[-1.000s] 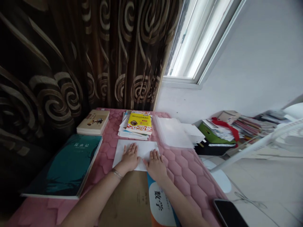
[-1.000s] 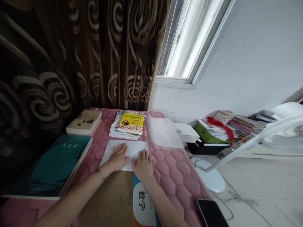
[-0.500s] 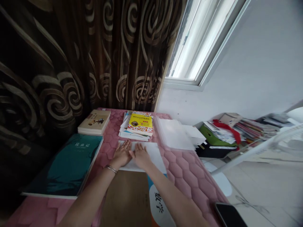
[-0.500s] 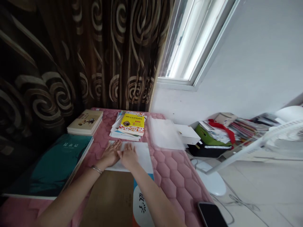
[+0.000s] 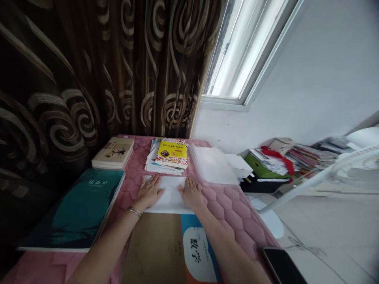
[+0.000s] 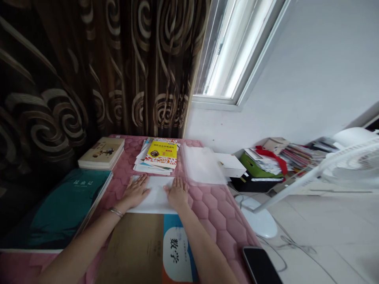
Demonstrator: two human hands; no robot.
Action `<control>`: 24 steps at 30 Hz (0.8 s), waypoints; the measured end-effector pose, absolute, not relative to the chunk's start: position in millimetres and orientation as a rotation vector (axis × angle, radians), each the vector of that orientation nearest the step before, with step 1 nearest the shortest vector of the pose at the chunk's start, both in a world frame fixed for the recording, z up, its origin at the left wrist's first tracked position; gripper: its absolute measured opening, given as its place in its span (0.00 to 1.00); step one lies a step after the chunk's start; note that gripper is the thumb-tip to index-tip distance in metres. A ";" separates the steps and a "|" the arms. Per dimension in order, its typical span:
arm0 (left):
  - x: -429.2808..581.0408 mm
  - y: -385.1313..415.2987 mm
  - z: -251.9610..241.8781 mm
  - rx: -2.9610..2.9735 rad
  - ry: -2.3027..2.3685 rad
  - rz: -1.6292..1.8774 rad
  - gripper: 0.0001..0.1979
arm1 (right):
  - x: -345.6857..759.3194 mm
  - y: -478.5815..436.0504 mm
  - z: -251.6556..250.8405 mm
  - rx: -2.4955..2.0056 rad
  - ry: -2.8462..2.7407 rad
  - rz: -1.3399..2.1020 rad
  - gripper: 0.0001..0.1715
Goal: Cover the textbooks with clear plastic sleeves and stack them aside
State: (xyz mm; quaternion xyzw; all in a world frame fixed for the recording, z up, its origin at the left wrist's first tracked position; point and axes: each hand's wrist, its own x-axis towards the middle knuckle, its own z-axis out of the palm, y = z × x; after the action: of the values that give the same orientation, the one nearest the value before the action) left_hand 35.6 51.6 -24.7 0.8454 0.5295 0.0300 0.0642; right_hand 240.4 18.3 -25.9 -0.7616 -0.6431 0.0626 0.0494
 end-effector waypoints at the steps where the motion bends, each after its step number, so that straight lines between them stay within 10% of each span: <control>1: 33.5 52.2 -25.2 2.545 1.624 0.088 0.32 | 240.4 18.5 -26.6 -2.318 -1.955 0.188 0.42; 24: 16.7 -23.4 -19.5 2.337 1.995 0.297 0.23 | 194.9 23.4 -1.0 -2.247 -2.135 -0.031 0.30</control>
State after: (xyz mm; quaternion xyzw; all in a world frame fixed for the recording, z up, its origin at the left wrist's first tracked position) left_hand 16.7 -23.4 -19.5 0.7567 0.6461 0.0963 0.0273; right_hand 194.9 23.4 -1.0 -0.7247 -0.6886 -0.0100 0.0210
